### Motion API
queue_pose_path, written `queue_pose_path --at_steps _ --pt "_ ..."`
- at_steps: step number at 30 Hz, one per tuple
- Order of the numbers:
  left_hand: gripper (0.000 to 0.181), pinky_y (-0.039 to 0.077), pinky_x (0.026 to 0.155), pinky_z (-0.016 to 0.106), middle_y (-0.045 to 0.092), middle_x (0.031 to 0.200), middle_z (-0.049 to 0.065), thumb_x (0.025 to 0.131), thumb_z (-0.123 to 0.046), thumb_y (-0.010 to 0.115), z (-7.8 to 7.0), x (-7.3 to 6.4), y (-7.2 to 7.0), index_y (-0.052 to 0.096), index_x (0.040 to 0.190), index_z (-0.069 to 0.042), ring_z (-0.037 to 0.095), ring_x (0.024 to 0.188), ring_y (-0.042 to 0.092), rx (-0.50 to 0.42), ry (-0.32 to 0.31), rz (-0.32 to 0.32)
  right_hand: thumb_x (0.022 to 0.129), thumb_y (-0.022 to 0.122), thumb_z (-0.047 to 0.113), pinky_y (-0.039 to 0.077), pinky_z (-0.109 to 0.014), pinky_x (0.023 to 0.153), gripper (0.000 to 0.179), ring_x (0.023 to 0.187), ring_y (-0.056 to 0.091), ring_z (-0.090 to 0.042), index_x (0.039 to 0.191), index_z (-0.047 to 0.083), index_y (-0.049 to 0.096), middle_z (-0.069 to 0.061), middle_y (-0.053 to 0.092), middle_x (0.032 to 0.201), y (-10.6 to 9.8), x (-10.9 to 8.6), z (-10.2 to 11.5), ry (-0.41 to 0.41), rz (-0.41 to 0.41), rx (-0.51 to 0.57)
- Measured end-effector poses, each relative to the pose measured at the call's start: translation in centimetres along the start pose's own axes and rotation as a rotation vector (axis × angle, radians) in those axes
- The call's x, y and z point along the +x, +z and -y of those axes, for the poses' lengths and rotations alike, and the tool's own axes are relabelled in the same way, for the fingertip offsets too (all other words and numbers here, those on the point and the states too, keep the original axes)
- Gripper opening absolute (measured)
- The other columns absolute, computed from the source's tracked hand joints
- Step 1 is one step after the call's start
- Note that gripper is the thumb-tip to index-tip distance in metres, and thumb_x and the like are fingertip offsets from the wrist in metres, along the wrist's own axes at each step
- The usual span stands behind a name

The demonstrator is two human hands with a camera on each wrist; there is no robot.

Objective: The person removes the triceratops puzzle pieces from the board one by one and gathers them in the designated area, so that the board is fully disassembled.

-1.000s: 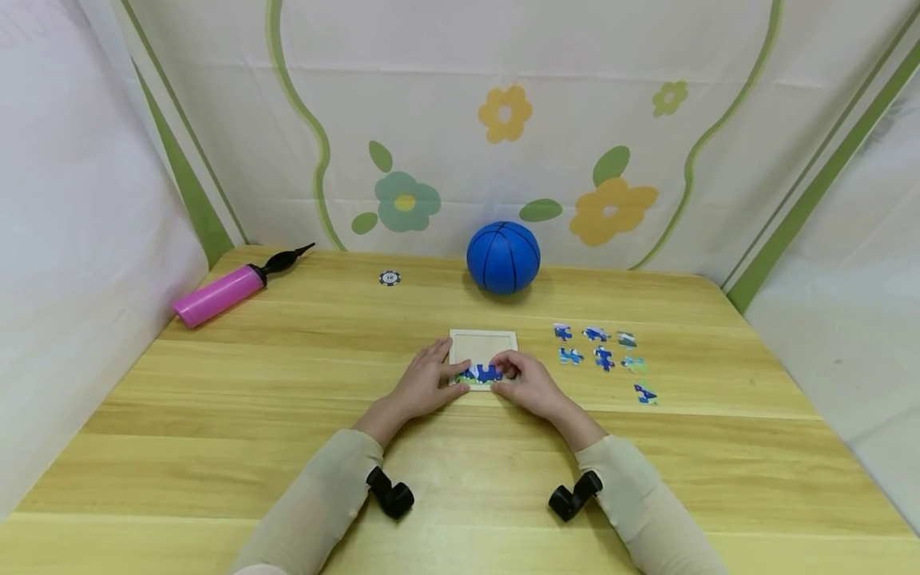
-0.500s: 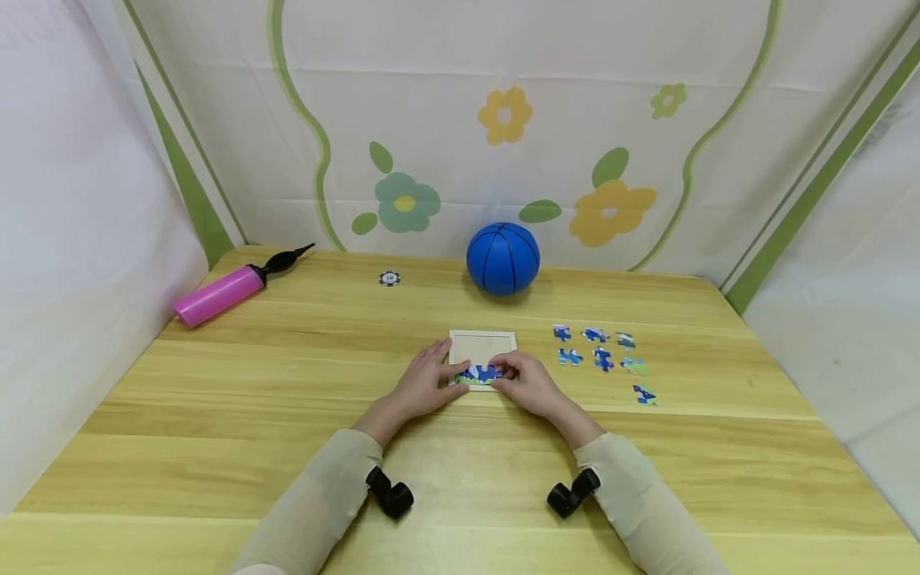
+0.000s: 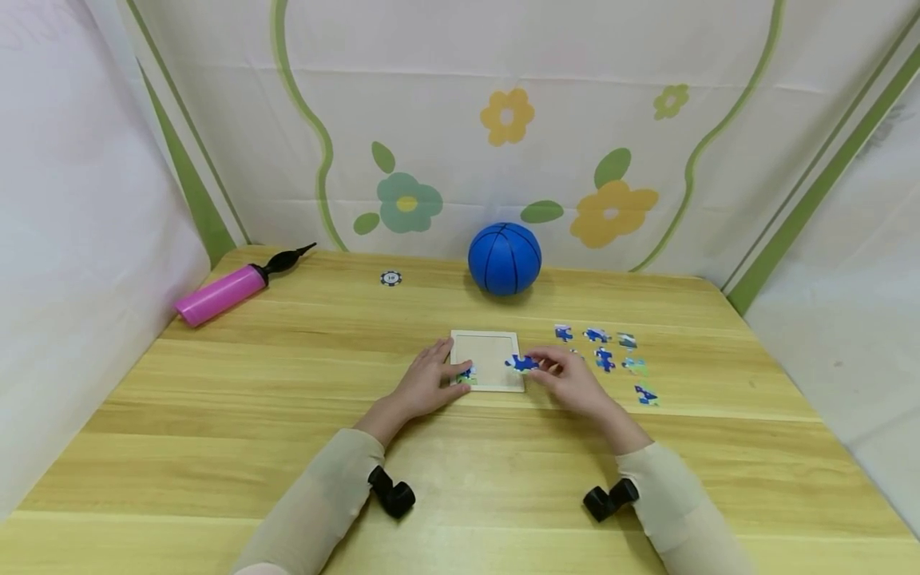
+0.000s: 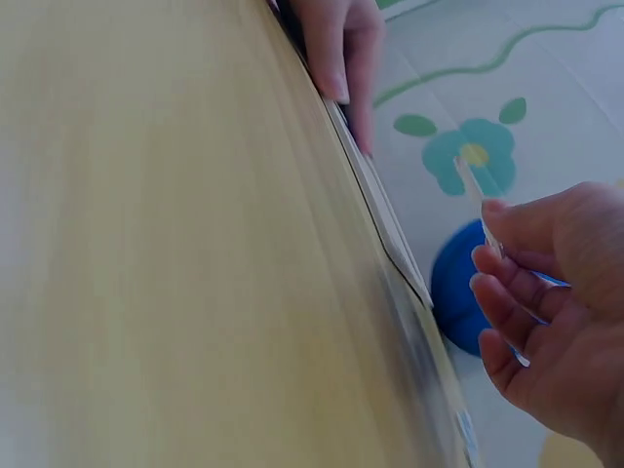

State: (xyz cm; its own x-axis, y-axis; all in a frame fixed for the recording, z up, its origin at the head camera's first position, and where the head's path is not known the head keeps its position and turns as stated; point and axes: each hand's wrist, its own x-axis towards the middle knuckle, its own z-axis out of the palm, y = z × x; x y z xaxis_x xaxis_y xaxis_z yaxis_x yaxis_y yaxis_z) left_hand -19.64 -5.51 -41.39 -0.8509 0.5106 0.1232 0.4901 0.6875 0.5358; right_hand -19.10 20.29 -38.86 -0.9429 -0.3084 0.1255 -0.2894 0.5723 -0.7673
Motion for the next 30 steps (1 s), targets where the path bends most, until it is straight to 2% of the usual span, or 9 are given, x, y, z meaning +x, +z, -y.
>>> queue_pose_path --at_steps 8,16,23,30 --pt "0.045 0.010 0.099 0.045 0.018 0.138 0.020 0.084 -0.036 0.054 0.2 0.0 0.0 0.050 0.122 -0.014 0.031 0.127 0.012 -0.002 0.003 -0.005 0.084 0.058 0.013 0.043 -0.030 0.068 0.029 0.081 0.050 -0.019 0.110 0.002 0.057 -0.008 0.057 0.094 -4.3 -2.9 -2.1 -0.034 -0.079 -0.042" --pt "0.044 0.011 0.099 0.045 0.018 0.138 0.020 0.084 -0.036 0.054 0.1 -0.1 0.0 0.050 0.122 -0.014 0.031 0.127 0.012 -0.006 -0.001 0.002 0.083 0.058 0.013 0.043 -0.021 0.065 0.028 0.079 0.050 -0.010 0.109 0.000 0.058 -0.010 0.058 0.093 -7.3 -5.3 -4.2 0.001 -0.163 -0.111" --pt "0.044 0.010 0.100 0.043 0.019 0.138 0.019 0.084 -0.037 0.054 0.1 0.0 0.1 0.050 0.122 -0.015 0.029 0.127 0.012 0.003 -0.006 0.003 0.083 0.058 0.011 0.043 -0.017 0.064 0.028 0.078 0.050 -0.005 0.108 -0.003 0.058 -0.015 0.057 0.096 -8.8 -6.9 -6.6 0.012 -0.184 -0.124" --pt "0.044 0.008 0.100 0.043 0.019 0.138 0.018 0.083 -0.037 0.055 0.1 0.0 0.1 0.051 0.122 -0.016 0.028 0.127 0.011 -0.013 -0.014 0.001 0.082 0.060 0.010 0.043 -0.019 0.062 0.028 0.076 0.049 -0.006 0.106 -0.003 0.058 -0.013 0.057 0.091 -8.7 -7.5 -7.9 0.068 -0.166 -0.147"
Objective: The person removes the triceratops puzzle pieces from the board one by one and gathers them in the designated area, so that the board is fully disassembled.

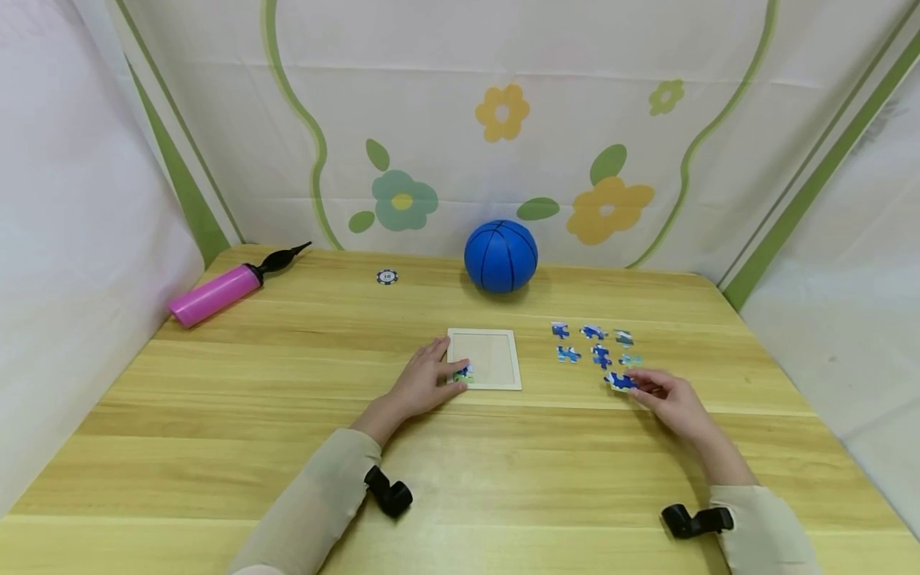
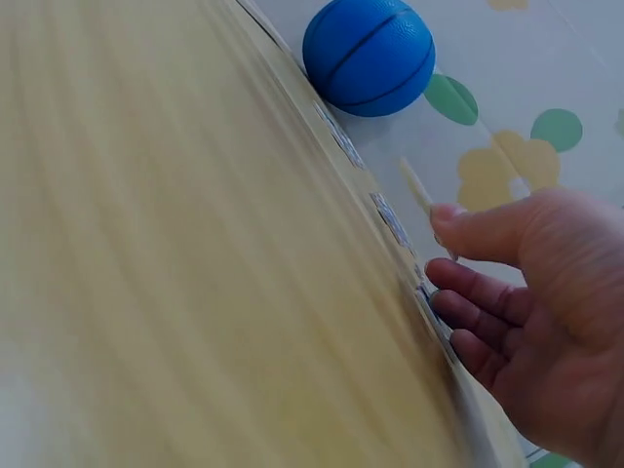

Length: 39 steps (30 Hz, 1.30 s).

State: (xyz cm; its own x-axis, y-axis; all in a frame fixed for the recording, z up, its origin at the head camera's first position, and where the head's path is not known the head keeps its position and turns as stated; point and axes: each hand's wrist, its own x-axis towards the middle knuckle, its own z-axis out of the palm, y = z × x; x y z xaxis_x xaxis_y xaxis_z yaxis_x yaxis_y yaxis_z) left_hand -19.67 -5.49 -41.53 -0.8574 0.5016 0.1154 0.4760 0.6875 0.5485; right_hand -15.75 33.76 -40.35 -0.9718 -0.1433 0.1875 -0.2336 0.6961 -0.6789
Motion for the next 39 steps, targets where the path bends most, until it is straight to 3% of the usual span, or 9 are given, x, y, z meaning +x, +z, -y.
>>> queue_pose_path --at_steps 10,21,29,39 --pt "0.048 0.007 0.101 0.042 0.020 0.137 0.021 0.084 -0.041 0.050 0.1 -0.2 -0.1 0.051 0.122 -0.012 0.029 0.127 0.010 -0.044 0.055 -0.036 0.080 0.062 0.009 0.039 -0.022 0.061 0.026 0.075 0.047 -0.009 0.105 0.001 0.060 -0.008 0.054 0.090 1.0 0.1 -0.6 -0.065 -0.012 -0.060" --pt "0.044 0.009 0.100 0.042 0.020 0.138 0.018 0.083 -0.036 0.056 0.0 0.1 -0.1 0.052 0.121 -0.015 0.028 0.127 0.012 0.001 0.007 -0.012 0.080 0.062 0.010 0.038 -0.036 0.067 0.026 0.080 0.046 -0.021 0.105 0.001 0.061 -0.011 0.053 0.093 1.2 0.3 -0.3 -0.026 0.015 -0.100" --pt "0.044 0.009 0.100 0.043 0.020 0.138 0.019 0.083 -0.035 0.055 -0.1 0.0 -0.3 0.052 0.121 -0.014 0.030 0.127 0.012 0.003 0.013 -0.010 0.081 0.061 0.012 0.037 -0.039 0.070 0.028 0.084 0.046 -0.024 0.107 0.001 0.060 -0.012 0.051 0.095 1.0 0.5 0.3 0.030 0.044 -0.100" --pt "0.044 0.009 0.100 0.043 0.020 0.138 0.020 0.083 -0.035 0.055 -0.2 -0.1 -0.2 0.052 0.121 -0.013 0.030 0.127 0.012 -0.003 0.006 -0.006 0.081 0.061 0.015 0.043 -0.030 0.064 0.042 0.078 0.051 -0.022 0.117 -0.004 0.050 -0.010 0.056 0.088 -0.8 1.2 1.6 0.023 0.182 -0.074"
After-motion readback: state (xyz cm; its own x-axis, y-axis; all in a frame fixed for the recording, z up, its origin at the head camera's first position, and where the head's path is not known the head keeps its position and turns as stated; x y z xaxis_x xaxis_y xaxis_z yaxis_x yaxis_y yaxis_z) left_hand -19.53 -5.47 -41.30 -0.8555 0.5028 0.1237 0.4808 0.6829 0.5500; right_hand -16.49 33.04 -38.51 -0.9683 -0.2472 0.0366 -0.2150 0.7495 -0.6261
